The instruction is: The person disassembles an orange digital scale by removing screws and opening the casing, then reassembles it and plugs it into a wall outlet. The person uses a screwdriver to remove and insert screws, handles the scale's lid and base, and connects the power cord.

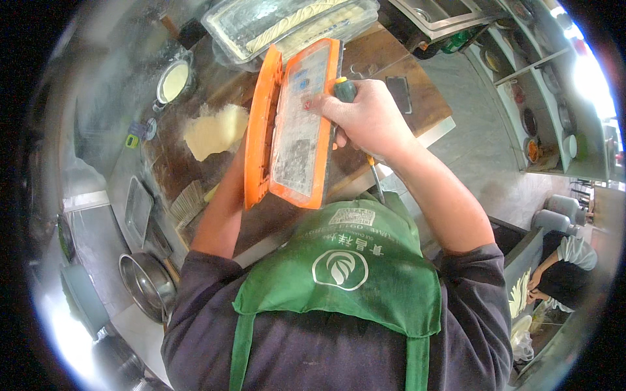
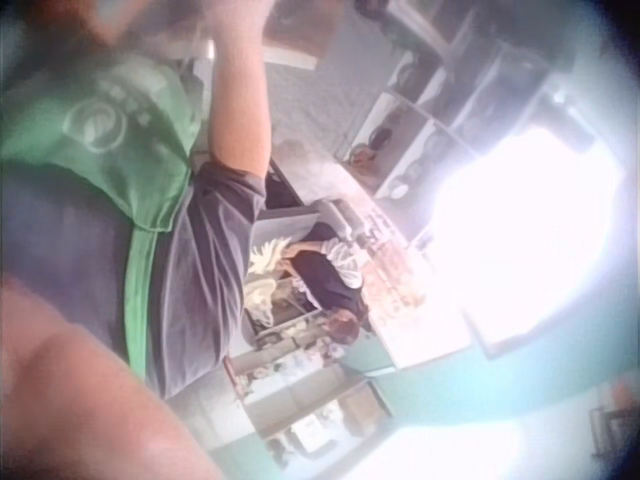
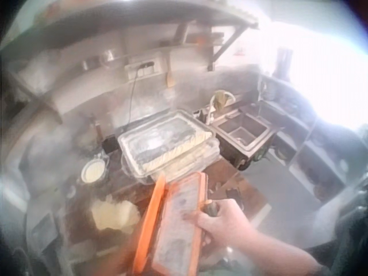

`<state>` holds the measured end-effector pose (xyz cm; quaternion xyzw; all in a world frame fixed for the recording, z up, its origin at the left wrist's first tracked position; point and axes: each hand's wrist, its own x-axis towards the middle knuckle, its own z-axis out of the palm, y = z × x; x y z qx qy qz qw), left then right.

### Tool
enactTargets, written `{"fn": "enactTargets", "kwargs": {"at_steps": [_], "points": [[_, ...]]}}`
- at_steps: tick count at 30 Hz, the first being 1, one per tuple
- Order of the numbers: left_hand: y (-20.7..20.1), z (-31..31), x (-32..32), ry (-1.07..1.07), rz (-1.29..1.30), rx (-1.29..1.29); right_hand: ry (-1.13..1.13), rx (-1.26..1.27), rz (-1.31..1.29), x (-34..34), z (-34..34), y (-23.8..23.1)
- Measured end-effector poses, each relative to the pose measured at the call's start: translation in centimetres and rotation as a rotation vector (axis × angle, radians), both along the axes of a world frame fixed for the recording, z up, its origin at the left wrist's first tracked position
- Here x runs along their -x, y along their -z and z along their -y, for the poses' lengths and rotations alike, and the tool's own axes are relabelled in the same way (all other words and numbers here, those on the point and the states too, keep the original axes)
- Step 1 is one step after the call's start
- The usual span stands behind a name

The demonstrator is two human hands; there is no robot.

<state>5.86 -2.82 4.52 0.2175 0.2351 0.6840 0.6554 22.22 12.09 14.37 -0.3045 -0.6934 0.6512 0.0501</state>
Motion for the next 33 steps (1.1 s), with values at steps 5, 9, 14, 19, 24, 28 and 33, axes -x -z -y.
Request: {"fn": "enactTargets", "kwargs": {"at_steps": [5, 9, 14, 19, 24, 28, 33], "points": [[1.9, 1.8, 1.5, -0.566, -1.187, 0.113, 0.069, 0.029, -0.036, -0.8, 0.2, 0.0], [-0.2, 5.0, 0.8, -0.662, -1.004, 0.159, 0.113, 0.033, 0.007, -1.6, 0.0, 0.2], [-4.0, 7.2, -5.1, -0.549, -1.379, 0.277, 0.137, 0.115, -0.043, -3.0, -0.5, 1.0], [-5.8, 5.7, -5.0, -0.537, -1.478, 0.176, 0.217, 0.184, -0.066, -5.0, -3.1, 2.2], [-6.0, 4.8, -5.0, -0.34, -1.587, 0.044, 0.327, 0.362, 0.036, -6.5, -7.5, 6.7], [-5.3, 3.4, -4.3, -0.242, -1.711, -0.084, 0.132, 0.432, 0.092, -9.3, -7.8, 11.6], [-3.3, 2.7, -2.7, -0.149, -1.946, -0.397, -0.06, 0.329, 0.161, -10.9, -7.0, 14.5]]}}
